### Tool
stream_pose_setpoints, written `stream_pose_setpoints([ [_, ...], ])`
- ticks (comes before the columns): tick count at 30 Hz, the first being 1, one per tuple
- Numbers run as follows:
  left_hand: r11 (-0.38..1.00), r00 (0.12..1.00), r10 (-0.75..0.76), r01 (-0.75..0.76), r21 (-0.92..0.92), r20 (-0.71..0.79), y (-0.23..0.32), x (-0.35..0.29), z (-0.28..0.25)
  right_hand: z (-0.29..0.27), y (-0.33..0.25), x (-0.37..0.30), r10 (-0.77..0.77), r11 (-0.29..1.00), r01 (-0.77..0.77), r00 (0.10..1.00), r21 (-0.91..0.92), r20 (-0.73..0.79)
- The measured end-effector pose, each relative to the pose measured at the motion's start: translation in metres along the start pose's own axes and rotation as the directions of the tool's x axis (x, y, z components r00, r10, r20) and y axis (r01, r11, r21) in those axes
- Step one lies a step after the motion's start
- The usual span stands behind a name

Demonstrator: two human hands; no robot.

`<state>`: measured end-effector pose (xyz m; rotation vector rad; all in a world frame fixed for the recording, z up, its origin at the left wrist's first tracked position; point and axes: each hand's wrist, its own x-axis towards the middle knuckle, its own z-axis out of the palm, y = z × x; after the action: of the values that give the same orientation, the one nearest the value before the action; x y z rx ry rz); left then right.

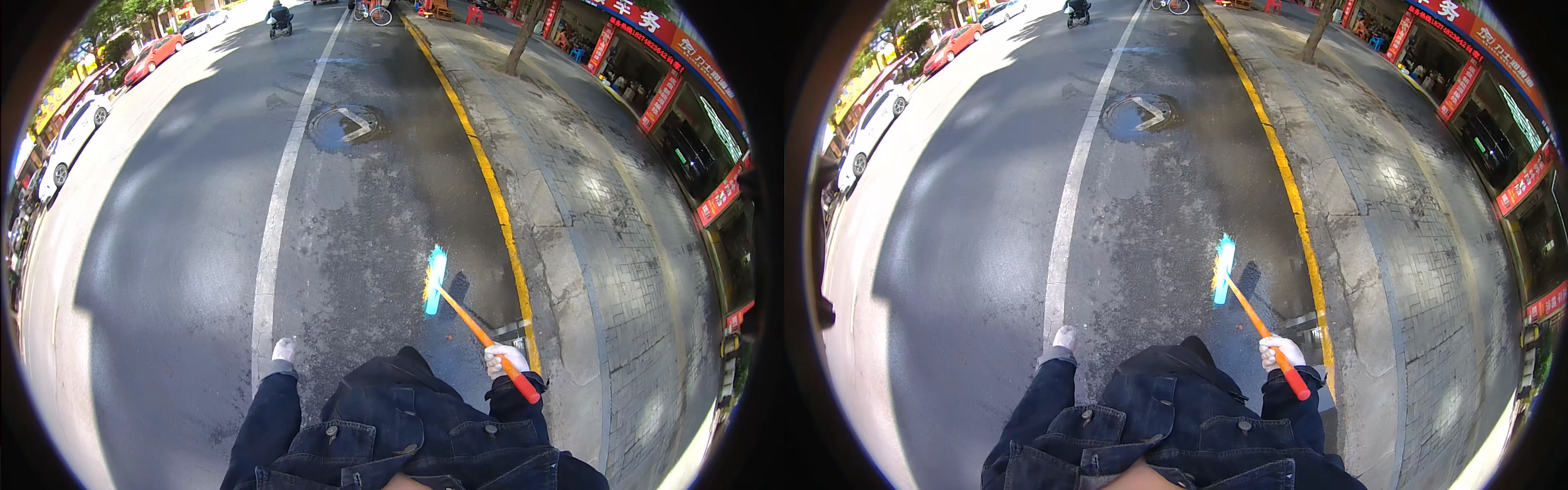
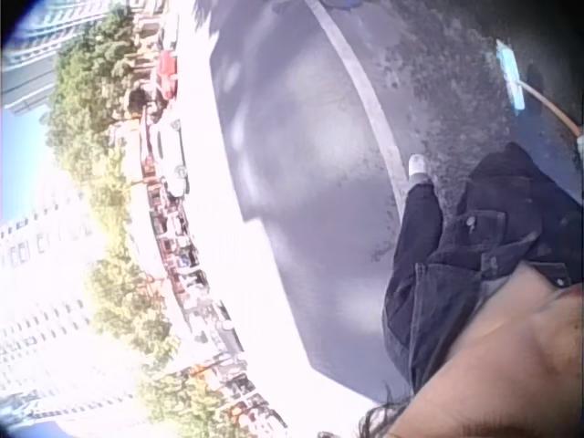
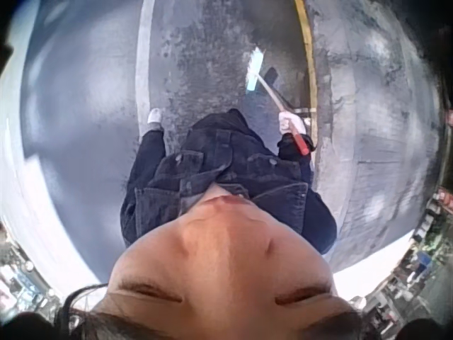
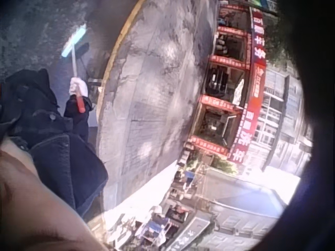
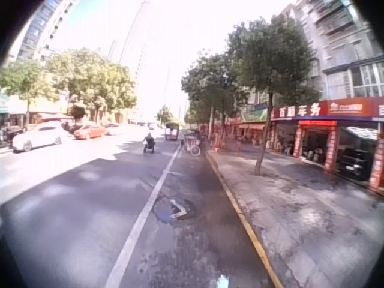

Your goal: The person sweeps a wet street surface using a long-handled broom. They push water and debris along the curb and around yellow parking blocks near a parked white car.

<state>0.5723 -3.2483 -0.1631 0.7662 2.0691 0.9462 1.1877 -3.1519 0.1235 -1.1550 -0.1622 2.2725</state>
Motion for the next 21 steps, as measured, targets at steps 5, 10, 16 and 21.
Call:
stream_pose_setpoints([
  [5,0.944,0.971,0.157,-0.095,-0.316,0.178,0.318,0.149,0.050,0.023,-0.077,0.073,-0.082,0.993,0.081,0.997,0.087,0.008],
  [10,0.972,0.984,-0.060,0.096,-0.215,0.167,0.319,0.267,0.090,0.045,-0.196,0.205,0.003,1.000,-0.004,0.998,-0.022,-0.059],
  [16,0.695,0.745,-0.635,0.435,0.572,0.205,0.193,0.254,0.065,0.129,-0.378,0.329,0.192,0.978,-0.203,0.968,-0.049,-0.161],
  [21,0.470,0.495,-0.860,0.671,0.574,0.126,0.230,0.265,0.073,0.168,-0.507,0.423,0.124,0.979,-0.154,0.970,-0.133,-0.211],
])
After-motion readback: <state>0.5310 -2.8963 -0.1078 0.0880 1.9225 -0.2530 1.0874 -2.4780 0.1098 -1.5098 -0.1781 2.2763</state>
